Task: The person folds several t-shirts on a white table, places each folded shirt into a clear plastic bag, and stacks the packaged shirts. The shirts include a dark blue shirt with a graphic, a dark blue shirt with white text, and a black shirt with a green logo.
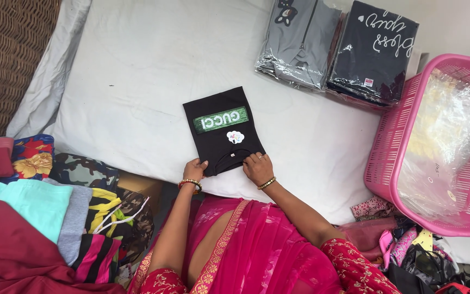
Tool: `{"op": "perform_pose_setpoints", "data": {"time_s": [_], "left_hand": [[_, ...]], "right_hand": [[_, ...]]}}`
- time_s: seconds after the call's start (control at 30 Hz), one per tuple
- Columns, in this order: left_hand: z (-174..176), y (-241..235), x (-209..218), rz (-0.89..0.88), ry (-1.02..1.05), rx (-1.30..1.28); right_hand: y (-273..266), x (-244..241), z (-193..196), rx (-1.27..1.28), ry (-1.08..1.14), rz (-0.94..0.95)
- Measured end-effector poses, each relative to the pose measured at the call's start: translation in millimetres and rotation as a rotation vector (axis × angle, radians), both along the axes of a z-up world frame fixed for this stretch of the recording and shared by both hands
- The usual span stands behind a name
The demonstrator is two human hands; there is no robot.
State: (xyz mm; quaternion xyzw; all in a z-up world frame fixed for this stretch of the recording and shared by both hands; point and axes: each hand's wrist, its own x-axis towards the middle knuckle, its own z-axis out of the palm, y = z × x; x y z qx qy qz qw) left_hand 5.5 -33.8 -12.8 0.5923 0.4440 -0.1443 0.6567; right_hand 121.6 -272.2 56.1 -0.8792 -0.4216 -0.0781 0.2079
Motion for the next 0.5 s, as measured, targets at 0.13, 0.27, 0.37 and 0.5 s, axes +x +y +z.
{"op": "perform_pose_setpoints", "data": {"time_s": [0.13,0.27,0.37,0.5], "left_hand": [[-17,2,-1,-0.115,0.048,0.175],[-4,0,0,-0.165,0.071,0.239],[-5,0,3,-0.178,0.096,0.261],[-8,3,3,-0.248,0.132,0.285]], "right_hand": [[-10,6,-4,0.026,0.251,-0.067],[-7,35,7,0.08,0.281,-0.323],[-6,58,-16,-0.005,0.405,-0.493],[-9,70,-32,-0.119,0.646,-0.558]]}}
